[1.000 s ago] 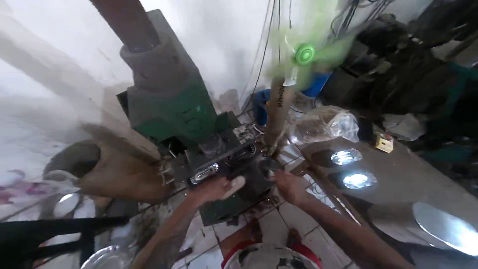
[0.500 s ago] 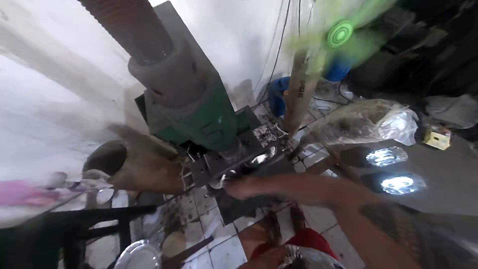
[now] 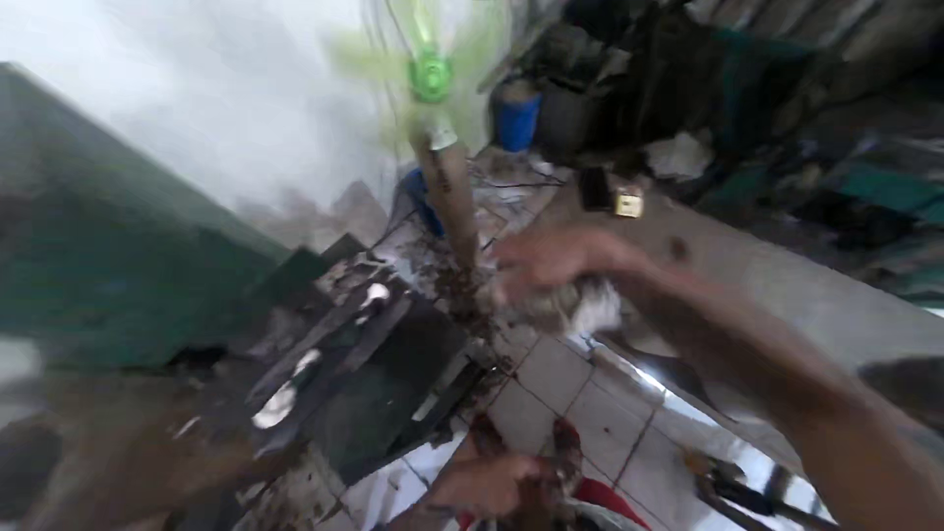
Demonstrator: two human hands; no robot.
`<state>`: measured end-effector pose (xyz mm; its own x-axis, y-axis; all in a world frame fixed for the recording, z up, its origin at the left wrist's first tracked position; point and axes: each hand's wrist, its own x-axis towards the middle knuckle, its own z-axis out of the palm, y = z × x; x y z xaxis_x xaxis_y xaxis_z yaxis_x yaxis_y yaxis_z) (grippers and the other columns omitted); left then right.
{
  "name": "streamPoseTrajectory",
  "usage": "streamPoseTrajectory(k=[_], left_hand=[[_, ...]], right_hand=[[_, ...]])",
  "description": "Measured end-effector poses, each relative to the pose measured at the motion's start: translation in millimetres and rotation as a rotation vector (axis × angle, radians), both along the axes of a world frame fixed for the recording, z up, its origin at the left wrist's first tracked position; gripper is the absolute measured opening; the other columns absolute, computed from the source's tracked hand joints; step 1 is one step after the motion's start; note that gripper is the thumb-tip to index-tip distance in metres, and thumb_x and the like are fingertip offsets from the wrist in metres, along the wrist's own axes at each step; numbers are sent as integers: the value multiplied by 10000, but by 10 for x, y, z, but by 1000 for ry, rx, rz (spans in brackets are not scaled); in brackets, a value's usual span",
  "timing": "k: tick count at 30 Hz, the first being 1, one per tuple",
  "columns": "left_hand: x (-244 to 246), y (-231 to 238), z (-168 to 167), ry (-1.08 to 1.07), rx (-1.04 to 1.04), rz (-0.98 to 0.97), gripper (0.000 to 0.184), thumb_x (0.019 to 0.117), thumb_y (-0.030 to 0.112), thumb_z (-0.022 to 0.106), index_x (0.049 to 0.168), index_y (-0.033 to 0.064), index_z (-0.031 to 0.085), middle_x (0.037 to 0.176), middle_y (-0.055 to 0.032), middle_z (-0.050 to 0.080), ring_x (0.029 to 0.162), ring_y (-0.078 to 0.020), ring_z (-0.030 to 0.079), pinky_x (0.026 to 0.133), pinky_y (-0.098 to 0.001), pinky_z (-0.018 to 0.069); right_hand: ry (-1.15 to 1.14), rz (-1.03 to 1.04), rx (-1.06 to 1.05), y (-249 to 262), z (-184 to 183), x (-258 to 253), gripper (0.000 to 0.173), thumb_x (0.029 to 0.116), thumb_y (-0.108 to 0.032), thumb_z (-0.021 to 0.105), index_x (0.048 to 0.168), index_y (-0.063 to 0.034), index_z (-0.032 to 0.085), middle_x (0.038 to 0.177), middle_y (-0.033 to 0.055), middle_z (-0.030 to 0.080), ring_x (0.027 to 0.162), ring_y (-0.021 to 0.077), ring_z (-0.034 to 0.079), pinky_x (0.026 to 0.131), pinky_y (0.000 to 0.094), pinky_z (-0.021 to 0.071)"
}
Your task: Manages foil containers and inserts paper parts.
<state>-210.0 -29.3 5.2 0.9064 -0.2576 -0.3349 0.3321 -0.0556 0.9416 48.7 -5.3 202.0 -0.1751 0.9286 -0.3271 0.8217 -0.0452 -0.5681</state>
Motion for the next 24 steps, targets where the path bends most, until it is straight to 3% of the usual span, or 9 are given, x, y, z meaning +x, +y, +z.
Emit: streamPoseTrajectory(k=[1,3,5,7,10,14,19,22,24], left_hand=[[173,68,9,15,69,65,265,1023,102,554,1240,-26,636,1081,-144,699,948,-183,676,892,-405,566],[660,272,65,71,321,187,354,1045,139,516,1371,8,554,1232,-180,651,1068,-243,666,957,-455,550],[1334,459,154,154,556,181,429,1068,177,489,1469,26,491,1457,-215,510,1268,-303,578,1077,-479,480],[2089,561,153,184,763,72,419,1083,271,486,1391,-2,562,1476,-258,478,1298,-356,554,1097,-505,455],[3015,673,-94,133,966,-113,434,1087,334,462,1252,-23,645,1332,-269,567,1198,-376,608,1038,-543,485],[3584,884,-488,11,1070,-273,368,1056,320,531,1124,3,707,1192,-222,661,1141,-360,642,1001,-562,509],[3743,978,-594,129,1004,-321,519,1015,424,612,1289,-17,633,1337,-257,592,1241,-379,592,1071,-574,461],[3757,994,-664,122,937,-302,416,1050,295,549,1330,-6,612,1332,-252,600,1233,-370,600,1066,-565,462],[3760,1032,-654,93,882,-262,365,1048,217,538,1319,-19,608,1298,-265,607,1207,-379,605,1044,-576,465]], right_hand=[[80,61,209,-386,-851,365,604,916,-393,742,1391,-54,585,1274,205,657,1069,351,684,870,549,584],[106,-25,-116,-1161,-1688,687,900,868,-450,798,1568,-77,375,1540,258,425,1378,443,463,1090,641,415],[73,-312,-348,-1884,-2367,671,980,818,-428,850,1577,-67,346,1606,234,348,1474,426,354,1161,641,339],[-4,-588,-448,-2461,-3062,581,995,806,-540,811,1580,-99,368,1621,192,360,1489,395,349,1187,621,304],[-77,-675,-447,-3041,-3959,598,1019,832,-686,686,1602,-114,341,1653,145,337,1529,337,309,1245,562,235],[-16,-663,-486,-3098,-4224,734,1078,784,-743,679,1605,-139,330,1663,116,322,1542,311,279,1257,531,219],[53,-722,-487,-3173,-4452,793,1065,751,-745,706,1581,-159,388,1647,106,355,1533,328,288,1247,573,213],[10,-692,-482,-3089,-4241,746,1041,804,-726,684,1596,-137,353,1657,110,338,1539,315,284,1262,539,184],[125,-805,-454,-3024,-3856,697,842,905,-511,717,1565,-92,407,1614,157,398,1511,336,335,1257,535,192]])
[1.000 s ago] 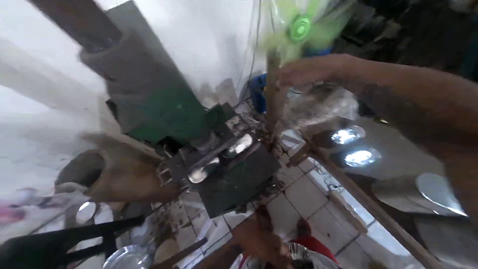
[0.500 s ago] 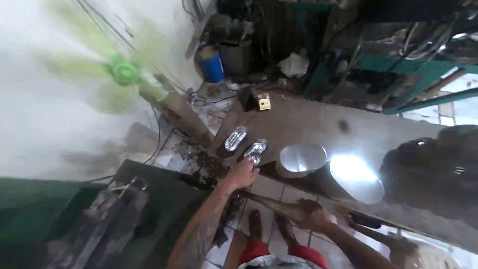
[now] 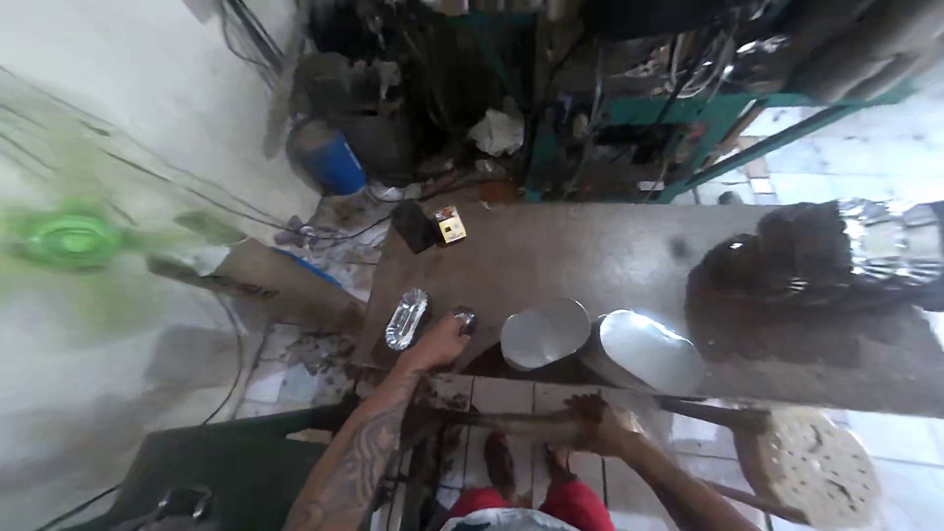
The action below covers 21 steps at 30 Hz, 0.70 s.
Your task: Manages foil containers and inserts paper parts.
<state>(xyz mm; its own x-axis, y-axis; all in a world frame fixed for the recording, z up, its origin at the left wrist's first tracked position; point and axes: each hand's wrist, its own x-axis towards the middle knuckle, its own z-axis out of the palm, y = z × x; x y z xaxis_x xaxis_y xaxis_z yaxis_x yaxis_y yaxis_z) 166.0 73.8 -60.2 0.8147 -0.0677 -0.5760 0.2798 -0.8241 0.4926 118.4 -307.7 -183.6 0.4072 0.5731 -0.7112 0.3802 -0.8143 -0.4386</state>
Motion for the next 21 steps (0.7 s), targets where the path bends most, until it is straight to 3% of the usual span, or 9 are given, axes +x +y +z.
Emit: streamPoseTrajectory(k=[1,3,6,7,9,11,14,18,21], left_hand=[[-11,45,-9,-15,-2,5,371,1045,212,541,1330,-17,602,1302,-270,606,1210,-385,605,1042,-586,467],[-26,111,-39,-32,29,3,422,1039,255,557,1365,-12,588,1357,-276,578,1258,-404,579,1066,-607,451],[-21,49,0,-7,131,-37,527,1019,372,589,1363,-27,582,1380,-293,562,1291,-441,552,1075,-640,432],[-21,12,54,-28,145,-38,559,1009,404,610,1366,-24,584,1356,-298,580,1278,-451,561,1070,-647,433],[-62,-144,267,-147,126,11,576,1002,433,629,1315,-50,613,1294,-319,603,1231,-464,585,1044,-648,449],[-138,-440,644,-284,51,99,545,1029,382,605,1347,-61,590,1333,-321,579,1264,-444,570,1078,-608,439],[-199,-1158,1080,-411,-9,55,507,1026,368,595,1322,-43,621,1272,-297,628,1210,-425,613,1047,-587,473],[165,-1683,1076,-82,95,-284,479,988,428,621,1308,73,623,1188,-191,674,1134,-367,645,968,-598,500],[485,-1425,1011,90,-230,-429,323,1005,260,657,1262,67,625,1120,-129,674,991,-225,654,904,-453,536]], right_hand=[[34,-131,89,33,331,-57,648,966,-387,682,1504,-74,502,1536,191,490,1452,351,424,1231,530,278],[-104,-316,404,67,1208,-186,431,1007,-341,645,1321,-48,670,1312,192,659,1248,324,617,1106,496,470],[-839,-312,650,52,2023,10,419,965,-391,673,1106,-5,750,1112,178,750,1098,357,708,1014,535,537],[-921,-262,575,11,2091,212,495,958,-466,666,1108,-1,747,1093,175,753,1099,360,706,1077,561,485],[-769,-181,343,-48,2071,537,532,953,-500,672,1204,-31,708,1172,142,726,1205,312,648,1226,550,291],[-656,-185,341,-92,1956,644,408,988,-385,646,1198,-40,701,1141,135,723,1173,290,654,1208,509,318],[-515,-247,537,-265,1948,724,425,1061,-362,532,1201,0,704,1132,153,725,1172,262,654,1219,477,312],[-397,-236,662,-338,1937,803,455,1083,-379,463,1163,-7,712,1139,130,716,1200,212,633,1253,475,251],[-369,-258,682,-377,1918,864,468,1089,-383,448,1206,-14,711,1172,127,717,1228,213,625,1262,475,228]])
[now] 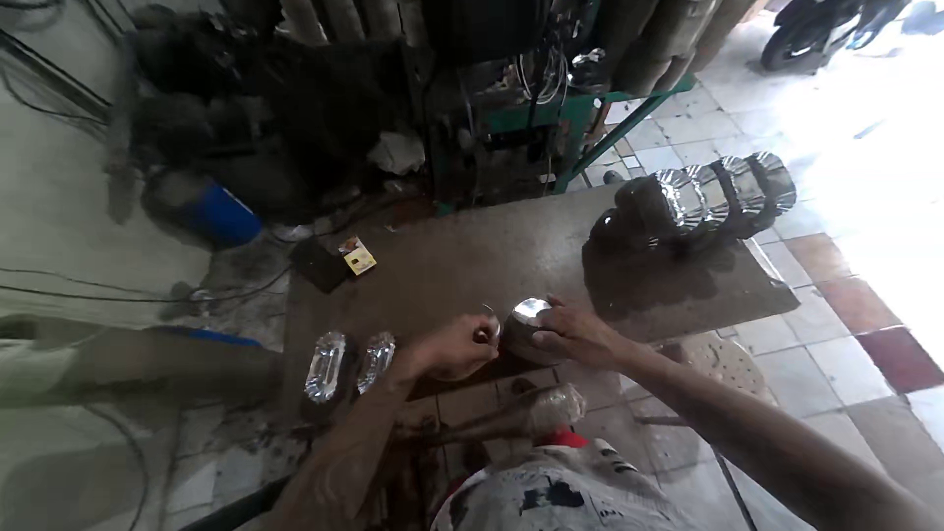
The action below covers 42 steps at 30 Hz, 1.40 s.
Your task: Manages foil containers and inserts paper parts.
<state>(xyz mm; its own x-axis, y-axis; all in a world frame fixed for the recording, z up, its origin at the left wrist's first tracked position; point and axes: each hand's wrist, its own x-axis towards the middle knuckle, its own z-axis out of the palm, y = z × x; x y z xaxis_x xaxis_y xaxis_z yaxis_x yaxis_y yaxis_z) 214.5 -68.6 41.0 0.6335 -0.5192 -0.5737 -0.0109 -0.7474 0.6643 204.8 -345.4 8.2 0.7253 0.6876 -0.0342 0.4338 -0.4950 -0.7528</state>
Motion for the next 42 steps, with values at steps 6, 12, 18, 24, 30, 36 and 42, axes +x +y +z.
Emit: streamPoseTrajectory(k=[6,12,18,24,30,36,42], left_hand=[[190,182,-50,272,-211,13,318,1032,183,612,1328,71,579,963,-31,647,737,-54,595,702,-244,530],[-41,-35,35,-82,70,51,467,1027,254,592,1460,102,505,1181,-188,665,1042,-299,664,925,-524,531],[-1203,206,396,-468,-563,846,228,923,62,441,987,54,660,845,48,669,804,6,639,772,-216,551],[-1876,352,88,83,-1164,1444,270,945,46,363,970,109,625,841,-10,721,768,-87,707,695,-294,611],[-2073,127,-735,45,-1564,1370,148,862,174,612,790,170,742,758,32,734,694,-35,698,640,-224,591],[-1369,-342,-2269,248,-109,479,473,1107,324,403,1378,-20,583,1356,-245,610,1280,-364,581,1099,-547,430],[-1180,-504,-1910,467,9,467,567,1099,448,335,1374,38,614,1441,-194,576,1363,-347,522,1116,-594,382]], right_hand=[[-92,-74,87,17,-159,-97,280,978,-240,640,1119,-19,739,1061,115,747,1096,217,689,1209,477,341],[-282,-77,-193,145,-9,-267,298,941,-234,648,1168,-54,719,1098,114,735,1117,301,676,1206,592,290],[96,-357,626,769,372,-816,300,1014,-28,432,1223,48,633,1151,58,694,1072,98,657,964,299,550],[960,-143,696,1360,307,-1133,267,969,-57,470,1189,-66,621,939,-4,707,796,78,667,725,301,580],[1027,49,684,1256,-125,-1110,162,951,-36,593,1035,-100,716,871,-6,739,738,62,681,687,272,589],[322,390,-394,-51,-1242,-1483,317,1008,-133,586,1262,38,669,1270,264,661,1206,410,638,1061,562,492],[558,299,-723,-453,-1310,-1943,392,1068,-250,515,1287,47,646,1297,275,648,1264,436,593,1102,572,439]])
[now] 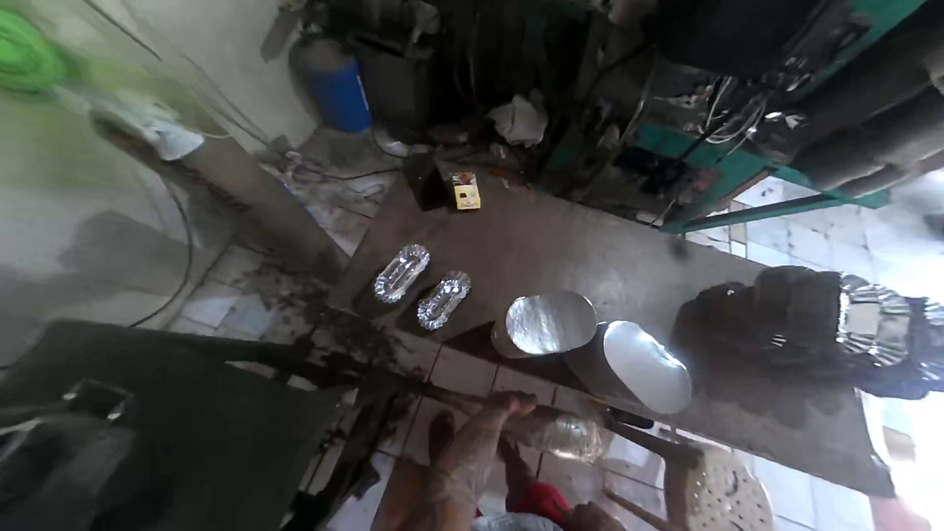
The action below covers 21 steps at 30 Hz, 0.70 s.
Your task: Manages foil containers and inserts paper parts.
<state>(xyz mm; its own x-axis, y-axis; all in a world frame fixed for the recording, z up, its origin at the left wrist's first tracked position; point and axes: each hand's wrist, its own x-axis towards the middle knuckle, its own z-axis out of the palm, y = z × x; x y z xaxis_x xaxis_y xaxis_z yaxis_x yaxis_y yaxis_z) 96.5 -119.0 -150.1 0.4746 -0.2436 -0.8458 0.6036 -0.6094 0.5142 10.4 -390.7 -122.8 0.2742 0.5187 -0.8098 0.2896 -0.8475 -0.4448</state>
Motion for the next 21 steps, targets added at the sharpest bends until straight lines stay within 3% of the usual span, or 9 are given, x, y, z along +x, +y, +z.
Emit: streamPoseTrajectory(k=[3,6,8,10,12,15,16,19,21], left_hand=[[-97,327,170,-73,3,19,564,1090,463,379,1330,25,642,1376,-216,616,1301,-365,571,1080,-601,420],[-399,843,773,-181,115,161,631,1092,512,332,1306,6,643,1338,-249,624,1287,-399,574,1080,-641,410],[-823,1232,1368,-407,79,450,538,1101,434,402,1387,24,601,1392,-209,606,1325,-320,561,1146,-540,399],[-1252,1607,1820,-628,69,689,531,1106,377,392,1486,20,495,1471,-194,549,1371,-274,525,1178,-475,386],[-1550,2067,2041,-749,88,1026,563,1093,463,370,1482,77,498,1382,-135,614,1245,-209,601,1072,-439,487],[-1680,2838,2155,-974,-98,1556,392,1099,372,359,1303,119,577,1115,-17,679,988,-92,652,867,-328,567],[-1706,2972,2184,-1066,-69,1655,387,1109,349,337,1286,108,582,1113,-22,676,988,-89,645,863,-322,557],[-2198,3036,1875,-1114,393,1447,562,1128,385,240,1493,15,454,1439,-185,549,1320,-240,537,1135,-452,423],[-2791,3041,1556,-790,753,1238,609,1097,508,337,1376,21,575,1267,-241,641,1184,-380,617,1019,-623,463]], right_hand=[[75,-13,-39,53,-164,78,431,1079,-252,496,1402,22,576,1404,272,587,1345,426,537,1157,562,386],[-47,24,330,-210,-495,109,363,1018,-222,593,1248,44,681,1245,262,679,1209,417,632,1077,566,473],[-87,-5,534,-141,-453,179,302,975,-182,654,1150,54,722,1148,254,711,1111,409,676,1006,576,522],[-50,32,522,169,-163,325,319,968,-182,668,1151,76,711,1163,268,702,1114,409,677,1012,573,521],[-2,44,476,564,95,435,334,954,-115,658,1195,115,668,1205,300,668,1138,412,658,1032,551,511],[-47,52,547,1184,195,385,303,949,-64,639,1203,97,675,1170,277,684,1087,376,678,997,519,532],[-76,54,609,1404,180,345,283,939,-61,639,1176,88,685,1127,255,698,1035,345,693,957,495,555],[-138,41,724,2101,284,160,242,926,-46,637,1124,79,696,1057,215,711,955,285,700,886,452,581],[-157,78,765,2628,458,43,252,948,-41,621,1162,77,682,1100,218,702,987,280,698,916,439,580]])
